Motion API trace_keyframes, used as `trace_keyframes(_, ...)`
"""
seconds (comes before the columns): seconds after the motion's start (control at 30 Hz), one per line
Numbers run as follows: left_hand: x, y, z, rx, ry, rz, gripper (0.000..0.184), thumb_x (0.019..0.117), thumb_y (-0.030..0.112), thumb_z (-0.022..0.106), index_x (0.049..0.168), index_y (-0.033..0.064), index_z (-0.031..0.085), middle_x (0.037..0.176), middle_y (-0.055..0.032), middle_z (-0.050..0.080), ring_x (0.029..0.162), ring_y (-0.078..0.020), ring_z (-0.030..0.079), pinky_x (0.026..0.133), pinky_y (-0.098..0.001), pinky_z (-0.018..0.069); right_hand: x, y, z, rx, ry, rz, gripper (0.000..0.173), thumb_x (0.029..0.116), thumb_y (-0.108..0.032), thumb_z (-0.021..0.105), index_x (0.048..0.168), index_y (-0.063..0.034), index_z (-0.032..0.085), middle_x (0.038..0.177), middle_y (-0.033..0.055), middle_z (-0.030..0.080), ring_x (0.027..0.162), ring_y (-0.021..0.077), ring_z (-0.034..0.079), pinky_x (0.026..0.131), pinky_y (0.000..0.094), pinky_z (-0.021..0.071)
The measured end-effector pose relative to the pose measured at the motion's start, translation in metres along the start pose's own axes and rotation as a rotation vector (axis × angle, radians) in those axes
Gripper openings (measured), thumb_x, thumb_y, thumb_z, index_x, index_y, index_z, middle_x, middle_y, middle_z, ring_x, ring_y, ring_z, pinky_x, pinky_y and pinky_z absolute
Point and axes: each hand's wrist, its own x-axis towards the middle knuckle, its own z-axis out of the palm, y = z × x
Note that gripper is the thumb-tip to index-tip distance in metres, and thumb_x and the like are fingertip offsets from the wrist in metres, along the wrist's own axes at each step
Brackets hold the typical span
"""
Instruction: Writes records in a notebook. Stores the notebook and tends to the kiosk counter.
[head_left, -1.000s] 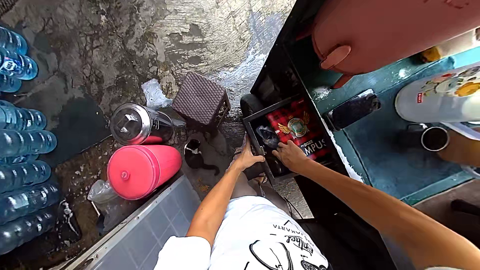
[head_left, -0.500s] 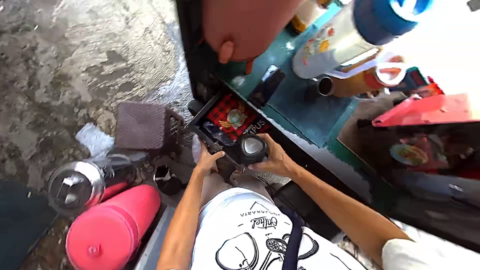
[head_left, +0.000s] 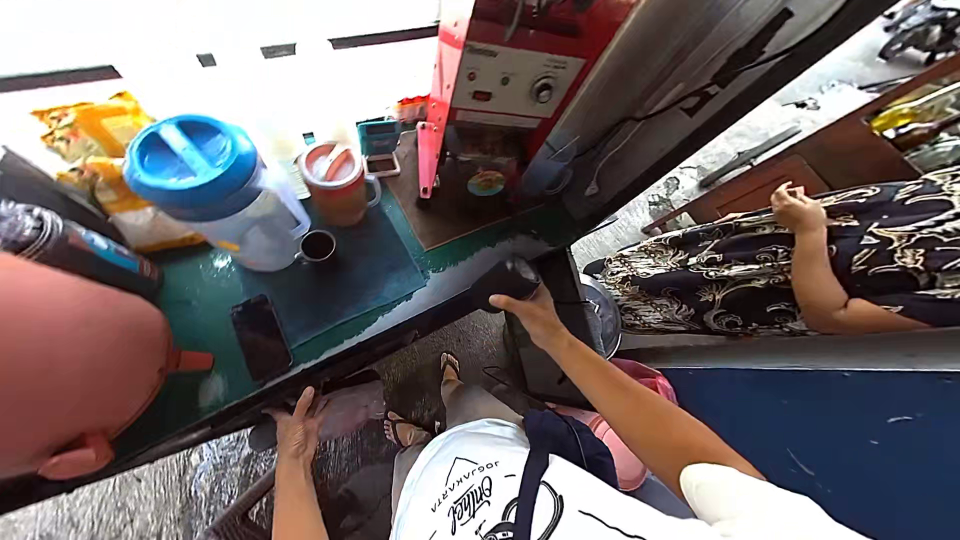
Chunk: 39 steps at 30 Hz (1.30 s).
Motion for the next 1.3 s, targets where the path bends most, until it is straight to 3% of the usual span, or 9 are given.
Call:
trace_keyframes(0.17, 0.005, 0.007, 0.016, 0.323, 0.167, -0.058, 0.096, 0.0952, 0.017, 0.073, 0.164, 0.0203, 0.006, 0.154, -0.0262, 0.039, 0.12, -0.0408, 0.061, 0.088, -0.0569, 0.0572, 0.124, 0.012, -0.07, -0.296, 0.486, 0.001, 0.11, 0.0638, -0.032, 0.099, 0.15, -0.0013, 0.038, 0.134, 0.0242, 0.06, 0.125, 0.0357, 0.06, 0.105, 0.0559, 0.0497)
trace_keyframes(0.23, -0.014, 0.008, 0.046, 0.473, 0.33, -0.064, 0.08, 0.0976, 0.022, 0.07, 0.16, 0.0097, 0.022, 0.148, -0.0291, 0.045, 0.116, -0.0418, 0.06, 0.087, -0.0582, 0.055, 0.172, 0.018, -0.083, -0.335, 0.653, 0.044, 0.111, 0.0652, -0.033, 0.098, 0.151, -0.0003, 0.036, 0.134, 0.0267, 0.06, 0.124, 0.0393, 0.061, 0.105, 0.0568, 0.049)
trace_keyframes(0.33, -0.048, -0.005, 0.11, 0.66, 0.406, 0.04, 0.074, 0.0994, 0.023, 0.066, 0.157, -0.002, 0.026, 0.145, -0.036, 0.044, 0.117, -0.0469, 0.058, 0.092, -0.0588, 0.0533, 0.232, 0.031, -0.095, -0.372, 0.806, 0.131, 0.11, 0.0685, -0.033, 0.096, 0.152, 0.003, 0.035, 0.142, 0.0297, 0.053, 0.13, 0.042, 0.056, 0.109, 0.0543, 0.046)
trace_keyframes(0.43, -0.071, -0.023, 0.184, 0.937, 0.175, 0.388, 0.058, 0.0977, 0.015, 0.067, 0.145, -0.0094, 0.045, 0.119, -0.032, 0.065, 0.106, -0.0415, 0.066, 0.094, -0.0562, 0.0531, 0.269, 0.05, -0.099, -0.431, 0.82, 0.247, 0.106, 0.0771, -0.04, 0.089, 0.155, 0.0034, 0.031, 0.148, 0.0285, 0.049, 0.136, 0.0405, 0.051, 0.112, 0.0516, 0.044)
trace_keyframes(0.6, -0.057, -0.035, 0.351, 1.179, -0.499, 0.821, 0.029, 0.0995, 0.015, 0.063, 0.121, -0.0024, 0.071, 0.109, -0.0188, 0.073, 0.098, -0.0267, 0.073, 0.087, -0.0423, 0.0606, 0.281, 0.057, -0.108, -0.497, 0.673, 0.333, 0.105, 0.087, -0.043, 0.081, 0.157, 0.0074, 0.021, 0.148, 0.0316, 0.048, 0.135, 0.0426, 0.053, 0.112, 0.0523, 0.0445)
trace_keyframes(0.73, -0.029, -0.044, 0.477, 1.549, -0.714, 0.666, 0.039, 0.1044, 0.023, 0.056, 0.138, 0.0036, 0.062, 0.139, -0.0202, 0.061, 0.128, -0.0354, 0.06, 0.108, -0.0516, 0.0487, 0.251, 0.055, -0.131, -0.459, 0.465, 0.287, 0.098, 0.0894, -0.038, 0.08, 0.157, 0.0056, 0.024, 0.145, 0.034, 0.05, 0.131, 0.0472, 0.054, 0.109, 0.0601, 0.0438)
trace_keyframes(0.83, -0.009, -0.071, 0.526, 1.705, -0.723, 0.641, 0.043, 0.1036, 0.019, 0.058, 0.143, 0.0025, 0.057, 0.146, -0.0229, 0.053, 0.133, -0.0399, 0.055, 0.106, -0.0558, 0.0493, 0.214, 0.049, -0.155, -0.38, 0.242, 0.246, 0.073, 0.0912, -0.026, 0.078, 0.15, -0.0008, 0.043, 0.136, 0.024, 0.061, 0.119, 0.0342, 0.066, 0.101, 0.0517, 0.0546)
trace_keyframes(1.03, -0.013, -0.079, 0.551, 1.905, -0.78, 0.613, 0.035, 0.1019, -0.001, 0.051, 0.137, -0.0075, 0.054, 0.139, -0.029, 0.052, 0.123, -0.0441, 0.06, 0.099, -0.0551, 0.054, 0.135, 0.076, -0.207, -0.28, 0.194, 0.3, 0.046, 0.0958, -0.019, 0.068, 0.136, 0.0007, 0.058, 0.132, 0.0185, 0.065, 0.109, 0.0248, 0.07, 0.091, 0.0428, 0.0592)
trace_keyframes(1.3, -0.016, -0.02, 0.452, 1.679, -0.575, 0.673, 0.033, 0.1077, 0.019, 0.048, 0.129, -0.0017, 0.064, 0.133, -0.0245, 0.061, 0.118, -0.0388, 0.064, 0.103, -0.0531, 0.0512, 0.032, 0.087, -0.226, -0.151, 0.371, 0.4, 0.037, 0.0985, -0.01, 0.065, 0.133, 0.0028, 0.059, 0.12, 0.0185, 0.069, 0.095, 0.0225, 0.073, 0.084, 0.0398, 0.0618)
